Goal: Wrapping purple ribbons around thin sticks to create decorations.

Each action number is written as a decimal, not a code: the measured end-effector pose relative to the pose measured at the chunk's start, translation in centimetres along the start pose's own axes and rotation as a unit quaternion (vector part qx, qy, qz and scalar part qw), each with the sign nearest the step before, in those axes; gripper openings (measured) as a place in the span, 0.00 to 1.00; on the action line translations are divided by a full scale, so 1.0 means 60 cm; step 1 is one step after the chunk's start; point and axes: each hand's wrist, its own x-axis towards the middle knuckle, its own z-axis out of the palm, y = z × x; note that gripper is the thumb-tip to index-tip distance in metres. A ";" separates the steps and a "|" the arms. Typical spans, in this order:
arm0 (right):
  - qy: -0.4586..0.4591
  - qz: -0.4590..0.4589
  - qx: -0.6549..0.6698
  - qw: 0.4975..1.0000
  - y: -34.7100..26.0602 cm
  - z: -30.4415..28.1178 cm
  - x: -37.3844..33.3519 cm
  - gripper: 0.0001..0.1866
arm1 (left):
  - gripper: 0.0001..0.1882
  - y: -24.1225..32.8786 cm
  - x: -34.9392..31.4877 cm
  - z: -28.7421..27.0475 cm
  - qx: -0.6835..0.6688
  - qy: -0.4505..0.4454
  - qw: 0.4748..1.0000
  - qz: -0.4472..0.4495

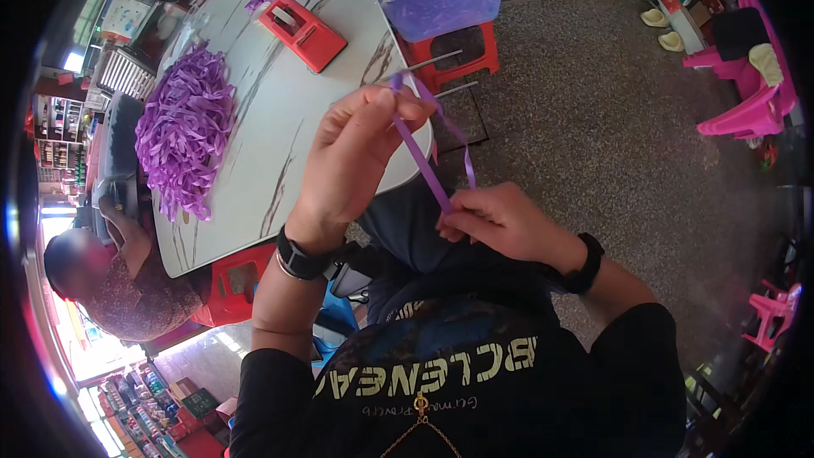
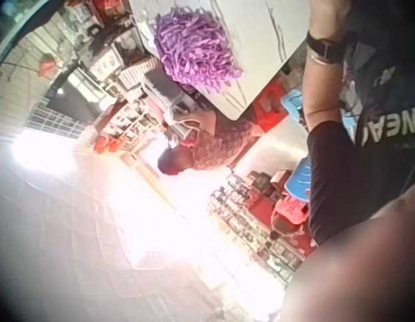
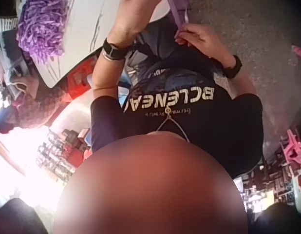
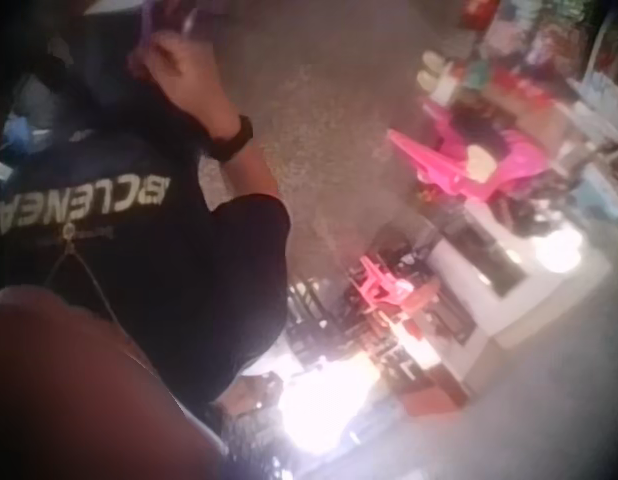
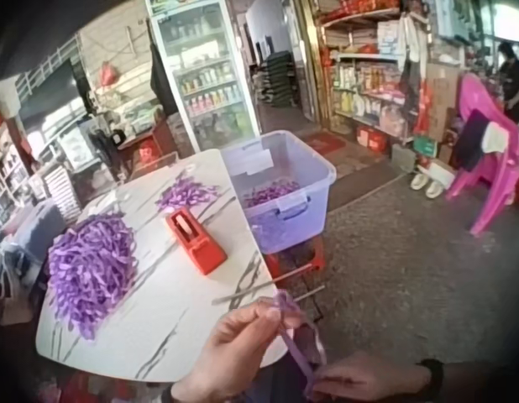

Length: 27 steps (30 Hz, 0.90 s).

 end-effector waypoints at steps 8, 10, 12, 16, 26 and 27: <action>0.082 -0.080 -0.238 0.964 0.069 -0.020 -0.034 0.07 | 0.14 0.023 -0.017 0.002 -0.150 -0.018 0.988 0.005; 0.097 -0.071 -0.260 0.958 0.079 -0.027 -0.037 0.07 | 0.14 0.032 -0.027 -0.004 -0.154 -0.017 0.988 0.012; 0.096 -0.058 -0.295 0.949 0.090 -0.032 -0.040 0.07 | 0.14 0.040 -0.036 -0.010 -0.154 -0.024 0.987 0.021; 0.118 -0.075 -0.305 0.942 0.115 -0.037 -0.042 0.07 | 0.15 0.058 -0.063 -0.014 -0.128 -0.009 0.992 0.011; 0.115 -0.229 -0.399 0.880 0.081 -0.013 -0.043 0.04 | 0.14 0.068 -0.075 -0.073 -0.088 0.115 0.989 0.036; 0.100 -0.263 -0.413 0.866 0.074 -0.006 -0.044 0.04 | 0.14 0.069 -0.064 -0.077 -0.089 0.132 0.986 0.049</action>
